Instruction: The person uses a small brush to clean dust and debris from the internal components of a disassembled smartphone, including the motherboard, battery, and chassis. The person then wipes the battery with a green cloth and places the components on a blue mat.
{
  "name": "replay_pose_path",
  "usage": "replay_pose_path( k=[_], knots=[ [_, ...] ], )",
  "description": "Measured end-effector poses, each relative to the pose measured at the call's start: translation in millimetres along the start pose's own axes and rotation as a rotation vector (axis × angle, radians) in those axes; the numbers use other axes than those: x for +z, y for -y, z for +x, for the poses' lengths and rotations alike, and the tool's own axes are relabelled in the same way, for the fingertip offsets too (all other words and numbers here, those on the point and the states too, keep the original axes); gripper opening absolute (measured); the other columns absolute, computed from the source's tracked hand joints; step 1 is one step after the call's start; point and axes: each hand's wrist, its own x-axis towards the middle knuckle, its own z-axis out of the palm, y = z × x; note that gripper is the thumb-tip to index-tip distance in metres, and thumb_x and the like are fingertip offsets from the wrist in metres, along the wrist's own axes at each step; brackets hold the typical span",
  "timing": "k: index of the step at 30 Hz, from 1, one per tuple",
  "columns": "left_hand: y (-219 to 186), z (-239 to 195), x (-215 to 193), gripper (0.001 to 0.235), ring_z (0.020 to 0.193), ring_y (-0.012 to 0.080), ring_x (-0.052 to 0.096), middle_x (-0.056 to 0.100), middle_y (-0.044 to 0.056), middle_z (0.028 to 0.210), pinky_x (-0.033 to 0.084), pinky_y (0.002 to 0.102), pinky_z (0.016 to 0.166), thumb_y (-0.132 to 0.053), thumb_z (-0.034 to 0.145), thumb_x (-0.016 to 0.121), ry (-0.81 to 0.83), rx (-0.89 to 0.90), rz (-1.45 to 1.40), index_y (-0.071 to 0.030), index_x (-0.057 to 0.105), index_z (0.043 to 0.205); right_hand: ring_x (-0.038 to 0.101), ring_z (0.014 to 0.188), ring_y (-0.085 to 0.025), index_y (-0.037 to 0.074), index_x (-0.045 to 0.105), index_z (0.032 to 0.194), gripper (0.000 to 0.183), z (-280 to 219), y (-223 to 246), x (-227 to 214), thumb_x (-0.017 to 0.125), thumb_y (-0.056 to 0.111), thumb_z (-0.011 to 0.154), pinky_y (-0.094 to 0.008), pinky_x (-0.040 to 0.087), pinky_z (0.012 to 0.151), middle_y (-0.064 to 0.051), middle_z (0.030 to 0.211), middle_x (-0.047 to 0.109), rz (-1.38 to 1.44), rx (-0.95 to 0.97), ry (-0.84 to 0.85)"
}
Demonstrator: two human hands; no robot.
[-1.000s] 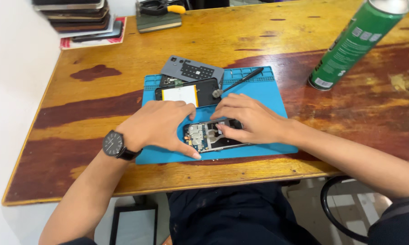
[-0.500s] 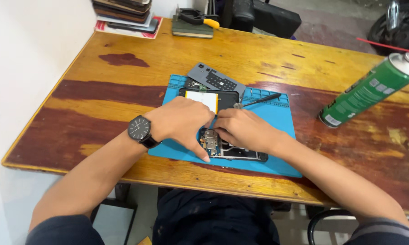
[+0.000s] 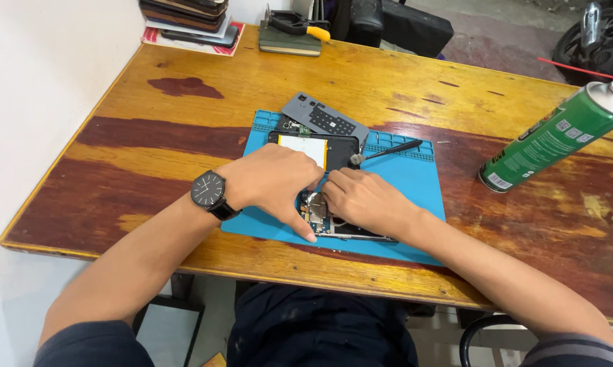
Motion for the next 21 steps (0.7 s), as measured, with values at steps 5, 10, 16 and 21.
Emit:
replay_pose_path(
  k=[5,10,16,21],
  knots=[
    [0,0,0,0.073,0.074,0.0367,0.069,0.070,0.012,0.074,0.054,0.046,0.063,-0.069,0.051,0.086,-0.077,0.063,-0.022,-0.005,0.069,0.080,0.064,0.078,-0.032,0.000,0.062,0.092,0.018,0,0,3,0.072,0.013,0.084,-0.043,0.053,0.066,-0.013,0.086,0.060,0.102,0.063,-0.059],
    [-1,-1,-1,0.071,0.074,0.0361,0.070,0.070,0.012,0.074,0.054,0.045,0.063,-0.068,0.053,0.086,-0.063,0.048,0.012,-0.005,0.069,0.078,0.066,0.079,-0.034,0.002,0.064,0.095,0.017,4,0,-3,0.073,0.013,0.085,-0.043,0.054,0.066,-0.013,0.091,0.064,0.260,0.209,-0.072],
    [1,-1,-2,0.073,0.075,0.0357,0.070,0.071,0.013,0.075,0.054,0.045,0.062,-0.069,0.052,0.085,-0.113,0.071,-0.004,-0.003,0.070,0.081,0.067,0.077,-0.035,0.002,0.069,0.097,0.018,7,1,-15,0.073,0.014,0.084,-0.044,0.055,0.066,-0.012,0.094,0.066,0.360,0.255,-0.006],
    [0,-4,-4,0.079,0.076,0.0360,0.071,0.073,0.014,0.079,0.055,0.044,0.064,-0.071,0.052,0.085,-0.137,0.053,-0.039,-0.002,0.072,0.088,0.067,0.081,-0.035,0.001,0.071,0.100,0.019,9,1,-13,0.072,0.014,0.087,-0.044,0.055,0.069,-0.012,0.096,0.068,0.380,0.277,0.026]
  ],
)
